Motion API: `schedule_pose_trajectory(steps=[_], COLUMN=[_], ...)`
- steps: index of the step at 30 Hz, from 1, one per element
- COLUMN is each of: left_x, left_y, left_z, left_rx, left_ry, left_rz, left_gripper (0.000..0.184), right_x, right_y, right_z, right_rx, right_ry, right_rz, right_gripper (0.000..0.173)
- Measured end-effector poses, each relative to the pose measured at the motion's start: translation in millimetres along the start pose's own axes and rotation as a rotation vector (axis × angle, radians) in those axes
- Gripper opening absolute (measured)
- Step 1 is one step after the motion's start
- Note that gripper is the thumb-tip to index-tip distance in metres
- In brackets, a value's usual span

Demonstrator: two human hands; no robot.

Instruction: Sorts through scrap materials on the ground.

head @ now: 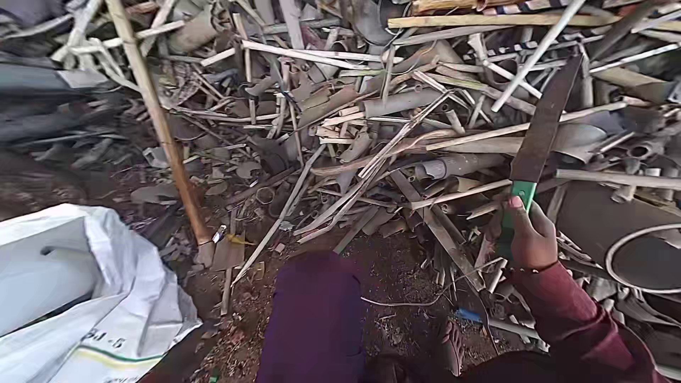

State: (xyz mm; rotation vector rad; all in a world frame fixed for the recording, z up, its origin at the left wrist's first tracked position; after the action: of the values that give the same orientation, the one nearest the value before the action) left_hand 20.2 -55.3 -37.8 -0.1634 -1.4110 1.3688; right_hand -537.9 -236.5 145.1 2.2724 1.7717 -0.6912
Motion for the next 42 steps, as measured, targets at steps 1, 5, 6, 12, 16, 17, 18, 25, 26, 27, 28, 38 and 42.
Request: schedule_pose_trajectory(steps=[1,5,6,12,16,17,18,25,26,27,28,38,42], left_x=[-33,-18,-2,34,13,1,-12,-28,-29,-31,-32,-19,-36], left_y=[-19,-86,-81,83,193,210,222,241,245,249,250,236,255], left_z=[36,291,351,557,585,588,590,608,605,602,598,565,583], left_rx=[-0.048,-0.212,-0.305,-0.735,-0.766,-0.846,-0.905,-0.926,-0.918,-0.909,-0.922,-1.227,-0.976], left_ry=[0.294,0.871,0.944,1.171,1.338,1.32,1.309,1.195,1.203,1.216,1.209,0.996,1.028], left_rz=[0.178,0.364,0.323,-0.077,-0.181,-0.203,-0.214,-0.33,-0.332,-0.32,-0.314,-0.319,-0.525], left_gripper=[0.047,0.039,0.038,0.044,0.052,0.054,0.053,0.048,0.043,0.037,0.035,0.039,0.054], right_x=[-3,-3,-3,-3,-5,-5,-5,-2,-2,-2,-2,11,13], right_y=[-3,-14,-17,-57,-62,-61,-60,-69,-70,-70,-70,-88,-104], right_z=[-11,-35,-38,-41,-19,-13,-7,5,7,8,8,-5,-6], right_rx=[-0.111,-0.264,-0.287,-0.152,-0.073,-0.062,-0.052,0.037,0.043,0.043,0.04,0.08,0.075], right_ry=[-0.008,0.09,0.111,-0.086,-0.051,-0.022,0.007,0.025,0.034,0.044,0.05,-0.019,-0.033], right_rz=[0.039,0.163,0.182,0.303,0.325,0.309,0.288,0.228,0.228,0.23,0.23,0.2,0.241], right_gripper=[0.026,0.025,0.025,0.016,0.012,0.013,0.015,0.012,0.012,0.012,0.012,0.016,0.018])
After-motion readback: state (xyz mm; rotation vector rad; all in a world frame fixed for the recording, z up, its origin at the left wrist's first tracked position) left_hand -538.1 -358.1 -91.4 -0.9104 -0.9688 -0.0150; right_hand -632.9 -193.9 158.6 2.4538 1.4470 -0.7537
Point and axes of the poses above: each hand's wrist, its own x-axis away from the middle knuckle, its own y-axis out of the palm, z = x × y, the point moved 7 cm from there along -x, towards the middle knuckle, and after that the axes turned 7 degrees about -y, right-handed, at the moved point
